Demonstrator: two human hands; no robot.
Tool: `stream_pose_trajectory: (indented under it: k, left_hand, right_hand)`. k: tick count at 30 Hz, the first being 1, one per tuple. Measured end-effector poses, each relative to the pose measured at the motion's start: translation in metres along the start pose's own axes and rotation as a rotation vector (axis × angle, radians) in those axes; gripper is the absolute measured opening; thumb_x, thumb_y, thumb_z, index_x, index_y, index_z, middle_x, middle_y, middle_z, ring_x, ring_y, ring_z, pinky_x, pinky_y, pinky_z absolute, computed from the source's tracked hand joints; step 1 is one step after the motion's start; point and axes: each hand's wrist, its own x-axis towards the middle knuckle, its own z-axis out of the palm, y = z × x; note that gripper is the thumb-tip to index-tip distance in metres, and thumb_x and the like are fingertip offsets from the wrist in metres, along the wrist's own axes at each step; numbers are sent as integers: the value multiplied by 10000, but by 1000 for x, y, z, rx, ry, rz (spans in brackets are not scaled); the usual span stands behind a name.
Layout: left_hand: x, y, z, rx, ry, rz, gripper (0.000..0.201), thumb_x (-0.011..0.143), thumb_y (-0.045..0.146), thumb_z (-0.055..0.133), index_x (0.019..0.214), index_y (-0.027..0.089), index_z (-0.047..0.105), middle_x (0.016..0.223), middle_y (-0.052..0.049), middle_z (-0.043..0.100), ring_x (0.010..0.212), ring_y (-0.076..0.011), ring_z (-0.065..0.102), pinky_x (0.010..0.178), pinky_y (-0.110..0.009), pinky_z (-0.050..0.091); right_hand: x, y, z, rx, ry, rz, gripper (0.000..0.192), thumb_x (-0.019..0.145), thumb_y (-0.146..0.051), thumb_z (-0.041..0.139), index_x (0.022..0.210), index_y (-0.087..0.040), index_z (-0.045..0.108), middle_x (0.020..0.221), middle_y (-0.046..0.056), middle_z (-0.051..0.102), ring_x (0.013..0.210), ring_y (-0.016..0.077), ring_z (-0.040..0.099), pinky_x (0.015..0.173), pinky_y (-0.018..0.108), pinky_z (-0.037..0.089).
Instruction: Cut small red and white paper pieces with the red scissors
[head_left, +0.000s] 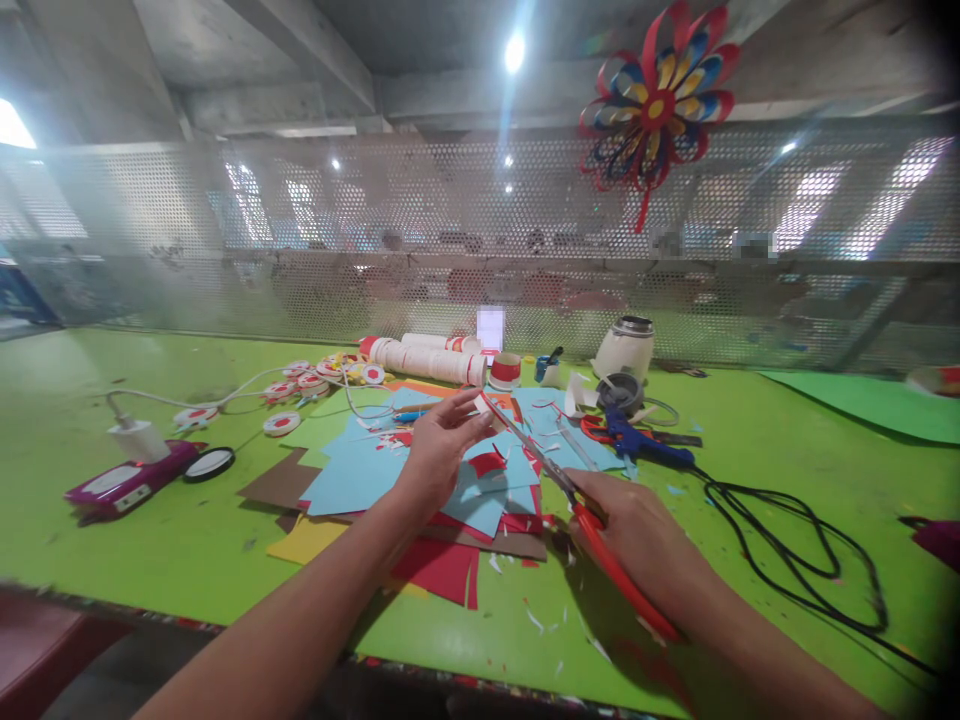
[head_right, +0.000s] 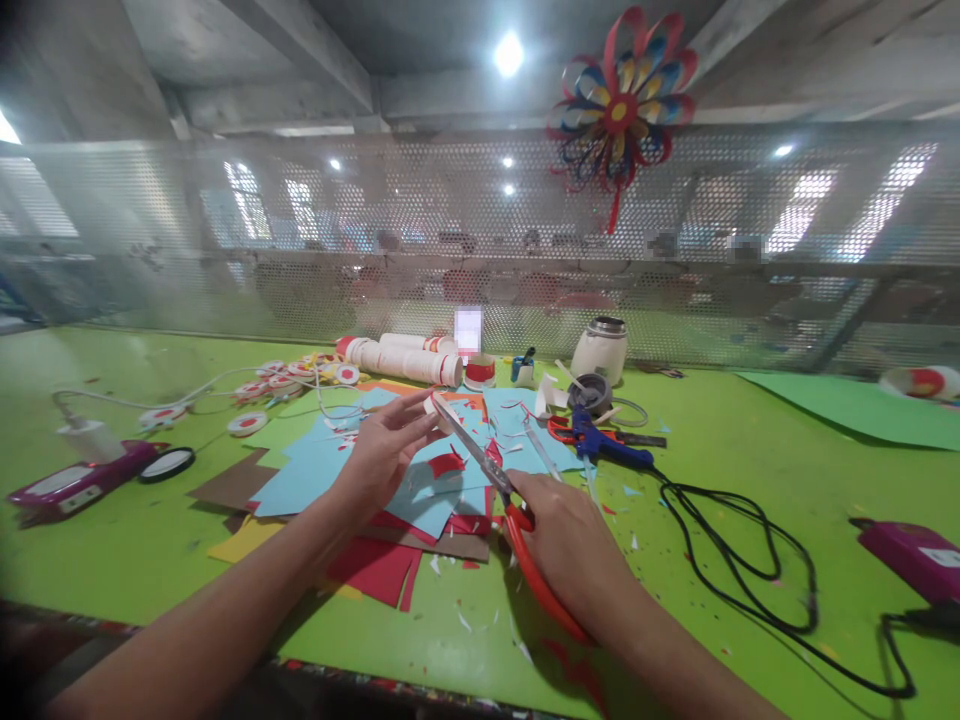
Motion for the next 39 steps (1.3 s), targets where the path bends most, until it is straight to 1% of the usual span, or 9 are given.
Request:
stream_pose_trajectory:
  k: [4,8,18,23,28,30,33,35,39]
  left_hand:
    - [1,-3,-2,8,-19,8,398,613,198,786,989,128,676,957,-118,686,875,-230,654,857,-446,492]
    - [0,-4,-3,29,-36,19,385,636,210,774,998,133,671,985,-119,681,883,-226,649,859,-450,493]
    - [-2,-2,1,22,8,19,393,605,214,788,971,119,683,942,-117,680,841,-214,646,839,-448,497]
    - [-1,-2,1,13,11,2,412,591,212,795,974,113,683,947,-121,679,835,-213,645,831,-440,501]
    - [-2,-2,1,16,3,2,402,593,210,793,969,119,683,943,-119,679,831,-211,642,816,-424,504]
    - [-2,-2,1,15,-3,8,393,599,208,789,967,119,682,950,-122,677,835,-211,642,821,-425,501]
    - [-1,-2,1,21,-3,24,392,604,208,786,972,126,677,962,-116,677,853,-210,641,845,-432,493]
    - [0,-2,0,38,0,35,402,606,212,787,983,135,671,961,-104,677,868,-208,636,859,-434,487]
    - [1,-4,-2,62,-3,59,433,605,204,791,1012,153,653,980,-86,669,906,-207,624,873,-426,478]
  right_hand:
    - [0,-2,-1,-25,-9,28,364,818,-209,450,1126,-199,644,1009,104,708,901,286,630,789,387,448]
    - [0,-5,-3,-21,-10,51,310,831,-239,459,1064,-205,660,1007,95,711,897,286,630,778,374,441]
    - [0,-7,-1,20,-15,90,235,808,-216,464,925,-223,667,921,73,711,824,263,611,714,339,414]
    - [0,-7,0,38,-3,83,255,810,-230,467,961,-217,671,947,82,713,833,260,609,736,346,412]
    - [-1,-9,-2,39,-10,81,236,814,-205,452,883,-221,677,855,57,713,758,237,604,691,333,418]
    - [-1,-8,-2,22,-8,88,236,816,-218,463,910,-216,680,884,66,718,783,249,614,700,341,428]
    - [-1,-6,-2,-14,6,61,333,820,-219,450,1077,-189,660,1017,107,710,895,282,627,771,375,442]
    - [0,-4,-2,-43,7,38,392,816,-209,439,1154,-168,633,1062,130,698,937,299,625,800,396,444]
    - [0,-2,-1,-51,-1,33,377,817,-219,443,1132,-171,646,1040,130,701,918,299,630,799,405,454]
